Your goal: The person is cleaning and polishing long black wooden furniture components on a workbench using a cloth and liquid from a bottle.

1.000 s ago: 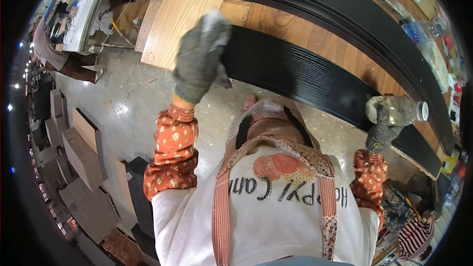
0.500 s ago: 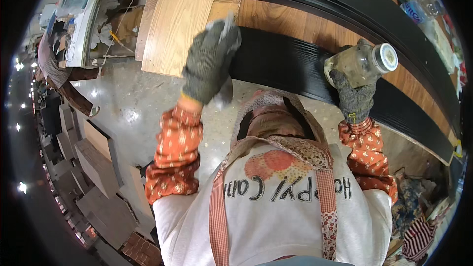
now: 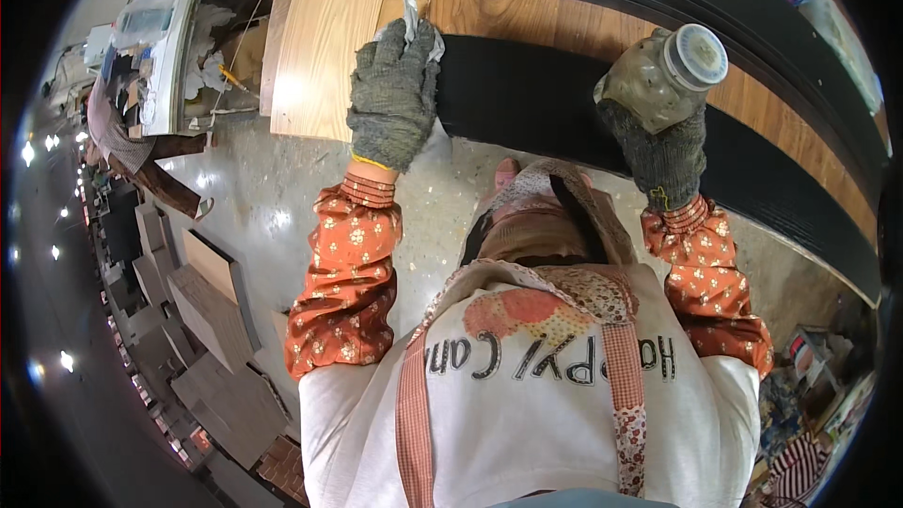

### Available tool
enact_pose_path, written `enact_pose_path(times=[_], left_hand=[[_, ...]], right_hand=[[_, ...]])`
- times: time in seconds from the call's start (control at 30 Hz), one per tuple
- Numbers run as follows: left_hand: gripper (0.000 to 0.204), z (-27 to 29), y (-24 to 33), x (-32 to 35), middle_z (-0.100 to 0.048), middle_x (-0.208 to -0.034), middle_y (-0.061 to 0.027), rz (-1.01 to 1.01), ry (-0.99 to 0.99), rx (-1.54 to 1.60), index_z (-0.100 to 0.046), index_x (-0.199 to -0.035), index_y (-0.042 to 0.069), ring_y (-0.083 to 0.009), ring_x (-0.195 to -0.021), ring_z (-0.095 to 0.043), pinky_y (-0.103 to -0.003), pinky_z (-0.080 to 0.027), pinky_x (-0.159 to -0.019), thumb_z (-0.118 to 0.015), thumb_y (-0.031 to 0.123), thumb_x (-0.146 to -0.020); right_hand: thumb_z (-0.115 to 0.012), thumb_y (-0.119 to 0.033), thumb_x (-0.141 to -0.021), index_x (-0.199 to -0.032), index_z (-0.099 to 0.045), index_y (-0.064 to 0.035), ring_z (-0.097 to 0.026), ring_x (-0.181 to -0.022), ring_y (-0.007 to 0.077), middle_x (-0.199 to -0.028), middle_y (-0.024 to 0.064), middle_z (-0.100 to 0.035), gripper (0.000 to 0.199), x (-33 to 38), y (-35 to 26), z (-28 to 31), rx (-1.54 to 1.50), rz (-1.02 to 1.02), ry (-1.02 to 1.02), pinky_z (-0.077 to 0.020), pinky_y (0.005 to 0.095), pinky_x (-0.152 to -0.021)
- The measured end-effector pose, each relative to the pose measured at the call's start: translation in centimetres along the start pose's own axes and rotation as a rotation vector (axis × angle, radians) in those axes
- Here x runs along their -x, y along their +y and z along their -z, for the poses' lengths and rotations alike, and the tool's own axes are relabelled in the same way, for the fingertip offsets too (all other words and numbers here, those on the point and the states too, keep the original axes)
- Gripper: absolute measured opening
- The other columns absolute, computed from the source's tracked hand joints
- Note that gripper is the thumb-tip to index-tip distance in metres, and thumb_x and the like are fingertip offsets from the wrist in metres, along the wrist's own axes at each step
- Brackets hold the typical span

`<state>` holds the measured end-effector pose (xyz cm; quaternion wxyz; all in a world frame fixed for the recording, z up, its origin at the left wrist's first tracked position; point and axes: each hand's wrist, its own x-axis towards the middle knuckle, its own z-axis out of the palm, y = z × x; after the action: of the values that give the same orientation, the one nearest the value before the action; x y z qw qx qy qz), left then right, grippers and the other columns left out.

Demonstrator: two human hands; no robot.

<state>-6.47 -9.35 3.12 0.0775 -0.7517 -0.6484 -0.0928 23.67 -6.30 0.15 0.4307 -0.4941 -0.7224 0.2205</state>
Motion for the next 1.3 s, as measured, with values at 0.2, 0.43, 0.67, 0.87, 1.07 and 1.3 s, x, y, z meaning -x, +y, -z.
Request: enact_pose_path(times=[0.2,0.43,0.67,0.87,1.07,1.3], left_hand=[[0.075,0.0,4.2,8.0,-0.045,-0.143,-0.0184,0.052,0.013,0.109,-0.043,-0.147,0.016,-0.0409,-0.127,-0.046,-0.051,-0.040,-0.105,-0.073,0.028,-0.079],[0.051,-1.4,-0.5,1.1,-0.049,-0.135,-0.0219,0.039,0.026,-0.012,-0.051,-0.135,0.005,-0.0385,-0.114,-0.050,-0.049,-0.044,-0.093,-0.059,0.015,-0.086],[0.050,0.3,11.1,1.9,-0.053,-0.139,-0.0105,-0.011,0.133,0.198,-0.059,-0.127,0.016,-0.0285,-0.115,-0.056,-0.045,-0.047,-0.092,-0.071,0.020,-0.079],[0.042,-0.1,3.1,1.1,-0.053,-0.135,-0.0174,0.374,0.034,-0.034,-0.059,-0.126,0.011,-0.0328,-0.113,-0.053,-0.044,-0.047,-0.093,-0.066,0.023,-0.086],[0.047,-1.9,10.0,2.8,-0.053,-0.136,-0.0118,-0.024,0.280,0.032,-0.059,-0.126,0.014,-0.0315,-0.113,-0.053,-0.043,-0.044,-0.098,-0.069,0.025,-0.081],[0.049,-3.8,-2.2,7.7,-0.059,-0.121,-0.0176,0.286,0.280,0.116,-0.053,-0.140,0.012,-0.0323,-0.111,-0.056,-0.043,-0.044,-0.098,-0.060,0.017,-0.092]], right_hand=[[-0.090,-0.024,-0.070,-0.129,-0.046,-0.0023,-0.064,-0.109,0.0298,-0.119,0.0161,-0.061,0.077,-0.4,-0.6,0.0,-0.164,-0.004,-0.004,-0.0546,0.0393,-0.091],[-0.088,-0.027,-0.071,-0.126,-0.047,-0.0025,-0.065,-0.107,0.0290,-0.117,0.0153,-0.062,0.073,0.1,-0.1,0.1,-0.149,0.002,-0.027,-0.0542,0.0392,-0.091],[-0.089,-0.028,-0.071,-0.126,-0.049,-0.0022,-0.064,-0.105,0.0304,-0.116,0.0159,-0.062,0.073,0.3,0.0,0.2,-0.172,-0.058,-0.007,-0.0537,0.0398,-0.090],[-0.088,-0.031,-0.071,-0.127,-0.049,-0.0026,-0.064,-0.106,0.0318,-0.118,0.0165,-0.061,0.073,0.2,0.0,0.2,-0.103,-0.085,0.047,-0.0528,0.0405,-0.092],[-0.086,-0.035,-0.072,-0.125,-0.053,-0.0050,-0.062,-0.108,0.0326,-0.119,0.0153,-0.061,0.069,0.0,-0.7,0.8,0.001,-0.073,-0.028,-0.0503,0.0414,-0.095],[-0.087,-0.037,-0.070,-0.128,-0.052,-0.0054,-0.062,-0.109,0.0322,-0.118,0.0151,-0.061,0.075,0.2,-0.9,0.8,-0.081,-0.117,0.021,-0.0486,0.0423,-0.098]])
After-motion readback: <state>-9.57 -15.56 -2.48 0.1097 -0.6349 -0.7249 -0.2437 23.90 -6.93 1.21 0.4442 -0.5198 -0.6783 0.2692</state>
